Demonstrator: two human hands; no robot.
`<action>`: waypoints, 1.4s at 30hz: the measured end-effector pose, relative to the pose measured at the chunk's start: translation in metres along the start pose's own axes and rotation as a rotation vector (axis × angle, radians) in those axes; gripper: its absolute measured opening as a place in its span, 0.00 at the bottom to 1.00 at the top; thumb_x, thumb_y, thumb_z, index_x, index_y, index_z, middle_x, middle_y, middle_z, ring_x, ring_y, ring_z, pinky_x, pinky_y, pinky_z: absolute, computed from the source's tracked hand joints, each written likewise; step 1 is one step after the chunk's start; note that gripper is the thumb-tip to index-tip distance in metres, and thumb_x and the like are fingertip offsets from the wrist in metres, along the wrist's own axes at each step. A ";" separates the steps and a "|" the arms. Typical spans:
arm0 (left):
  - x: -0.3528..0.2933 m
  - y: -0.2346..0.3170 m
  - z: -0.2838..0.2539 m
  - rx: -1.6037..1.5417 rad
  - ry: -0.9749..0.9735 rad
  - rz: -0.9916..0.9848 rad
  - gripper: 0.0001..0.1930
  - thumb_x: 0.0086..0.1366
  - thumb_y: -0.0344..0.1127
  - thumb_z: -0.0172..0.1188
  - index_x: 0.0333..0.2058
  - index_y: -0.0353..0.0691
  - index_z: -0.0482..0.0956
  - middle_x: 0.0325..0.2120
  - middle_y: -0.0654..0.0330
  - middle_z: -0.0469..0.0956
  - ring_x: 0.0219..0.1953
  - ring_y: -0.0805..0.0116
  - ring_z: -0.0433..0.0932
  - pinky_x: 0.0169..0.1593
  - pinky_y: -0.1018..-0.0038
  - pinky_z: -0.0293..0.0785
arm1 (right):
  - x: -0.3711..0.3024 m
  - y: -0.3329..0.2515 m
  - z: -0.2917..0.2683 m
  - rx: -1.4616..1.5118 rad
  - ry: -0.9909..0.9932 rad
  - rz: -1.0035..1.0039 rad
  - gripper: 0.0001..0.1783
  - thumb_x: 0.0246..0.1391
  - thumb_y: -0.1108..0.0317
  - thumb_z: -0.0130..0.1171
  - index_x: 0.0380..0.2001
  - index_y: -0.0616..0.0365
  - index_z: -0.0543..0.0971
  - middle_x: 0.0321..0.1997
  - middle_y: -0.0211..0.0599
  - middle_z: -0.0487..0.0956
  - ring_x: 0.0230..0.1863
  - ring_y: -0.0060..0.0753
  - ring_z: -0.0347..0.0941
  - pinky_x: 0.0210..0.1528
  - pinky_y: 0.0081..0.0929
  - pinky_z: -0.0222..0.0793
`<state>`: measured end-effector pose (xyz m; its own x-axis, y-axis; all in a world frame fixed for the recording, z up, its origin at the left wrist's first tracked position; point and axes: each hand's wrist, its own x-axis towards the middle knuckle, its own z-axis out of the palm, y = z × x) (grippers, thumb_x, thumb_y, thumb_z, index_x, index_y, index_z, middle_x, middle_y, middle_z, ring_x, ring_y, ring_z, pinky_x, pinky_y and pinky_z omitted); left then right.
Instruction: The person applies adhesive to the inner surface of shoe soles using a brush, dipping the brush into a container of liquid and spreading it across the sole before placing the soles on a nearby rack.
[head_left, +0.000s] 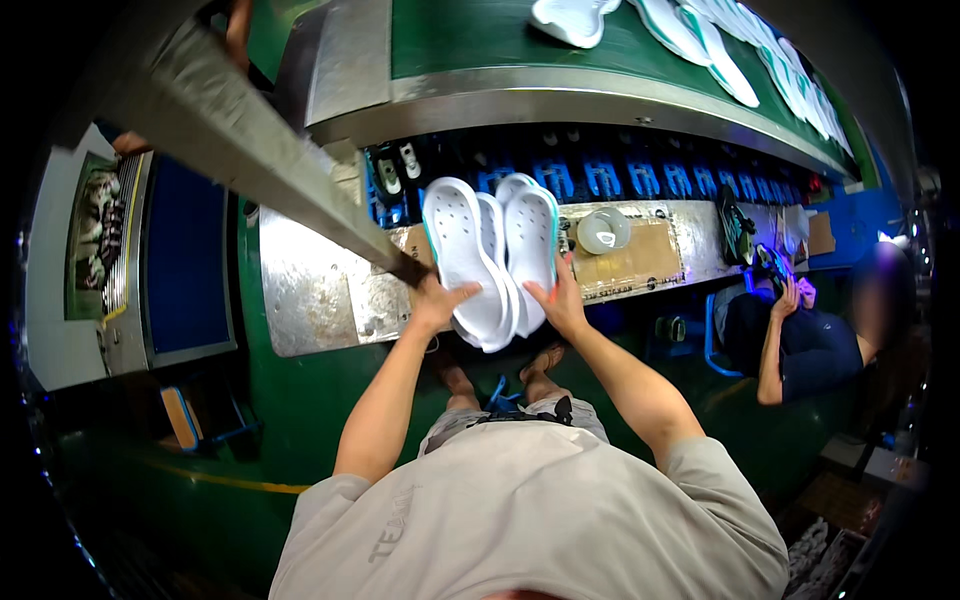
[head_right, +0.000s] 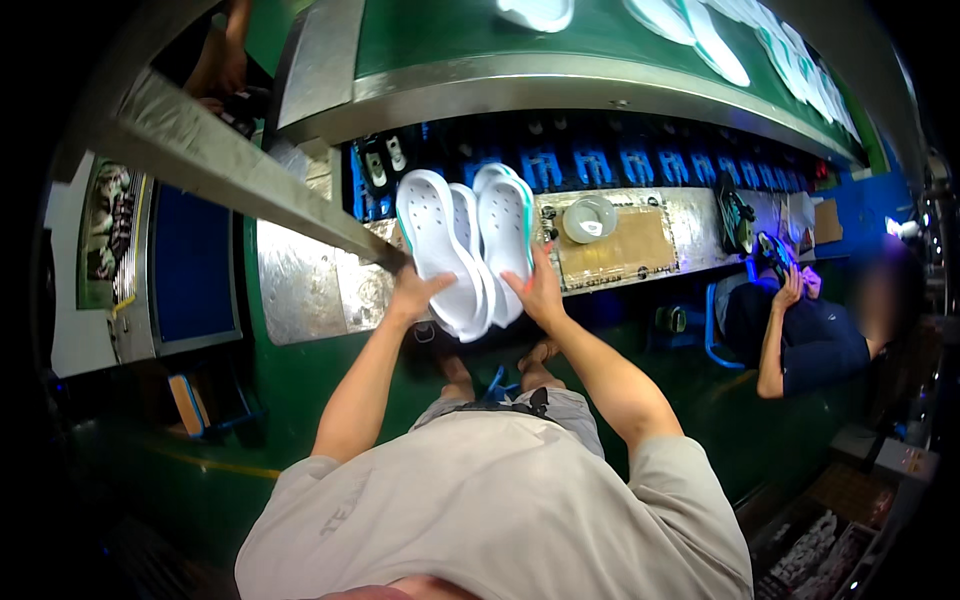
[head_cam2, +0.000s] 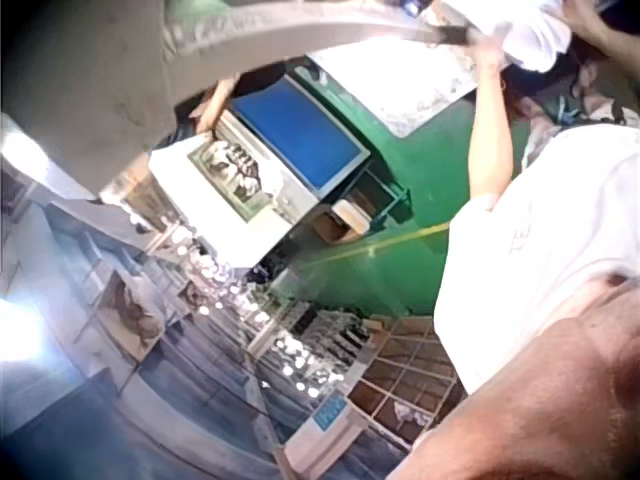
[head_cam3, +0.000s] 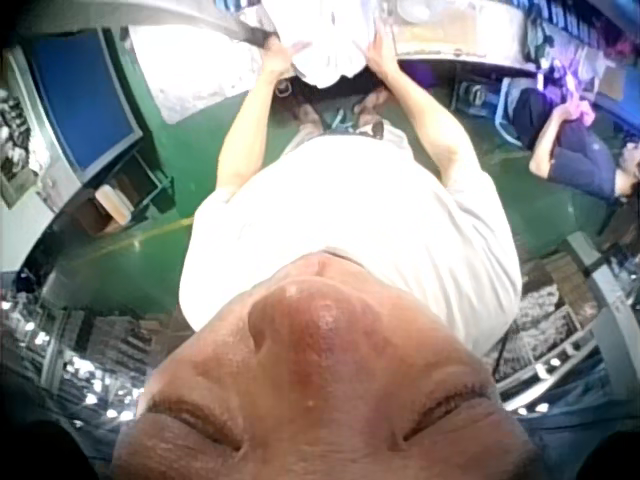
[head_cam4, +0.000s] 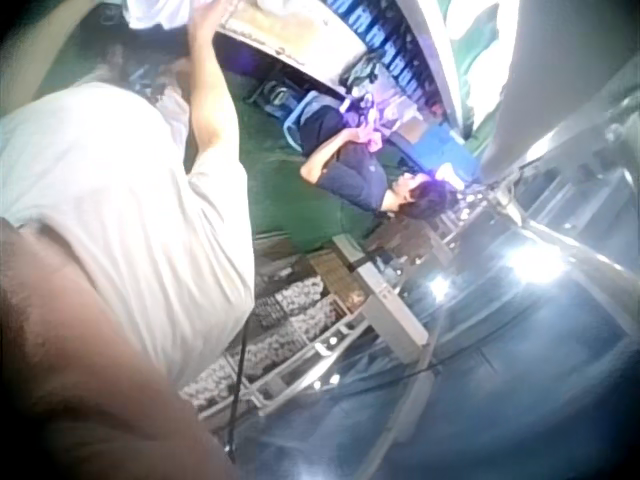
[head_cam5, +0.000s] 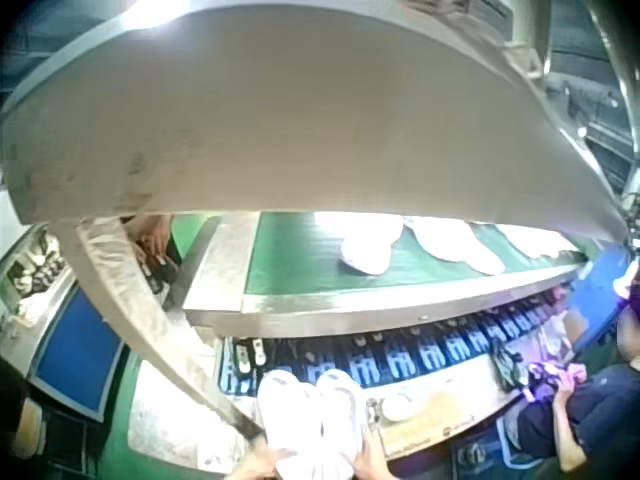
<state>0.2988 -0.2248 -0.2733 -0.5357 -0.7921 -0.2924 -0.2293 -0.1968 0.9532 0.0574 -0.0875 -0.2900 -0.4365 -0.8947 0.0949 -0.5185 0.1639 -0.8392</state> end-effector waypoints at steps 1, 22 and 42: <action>0.019 -0.006 0.000 0.021 0.041 -0.014 0.32 0.56 0.42 0.78 0.56 0.34 0.78 0.45 0.52 0.87 0.45 0.60 0.86 0.51 0.65 0.81 | 0.018 0.025 0.009 0.058 0.000 0.020 0.44 0.52 0.62 0.76 0.69 0.65 0.67 0.64 0.63 0.75 0.68 0.62 0.69 0.69 0.45 0.65; -0.022 0.079 0.036 0.915 0.365 -0.063 0.38 0.66 0.44 0.68 0.64 0.19 0.65 0.60 0.31 0.72 0.60 0.38 0.76 0.64 0.57 0.71 | 0.047 0.013 -0.044 -0.149 -0.063 -0.124 0.17 0.62 0.65 0.63 0.45 0.67 0.74 0.36 0.56 0.78 0.34 0.63 0.75 0.39 0.54 0.72; -0.077 0.143 0.169 -0.756 -0.253 -0.103 0.40 0.78 0.61 0.34 0.71 0.29 0.59 0.61 0.40 0.74 0.61 0.39 0.76 0.66 0.48 0.71 | 0.016 -0.004 -0.263 0.084 -0.113 -0.054 0.12 0.66 0.60 0.60 0.41 0.57 0.85 0.34 0.52 0.85 0.36 0.56 0.83 0.40 0.43 0.80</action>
<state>0.1698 -0.0940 -0.1270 -0.7302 -0.6117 -0.3042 0.2760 -0.6715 0.6877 -0.1409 0.0073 -0.1446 -0.3215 -0.9432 0.0836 -0.4734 0.0837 -0.8768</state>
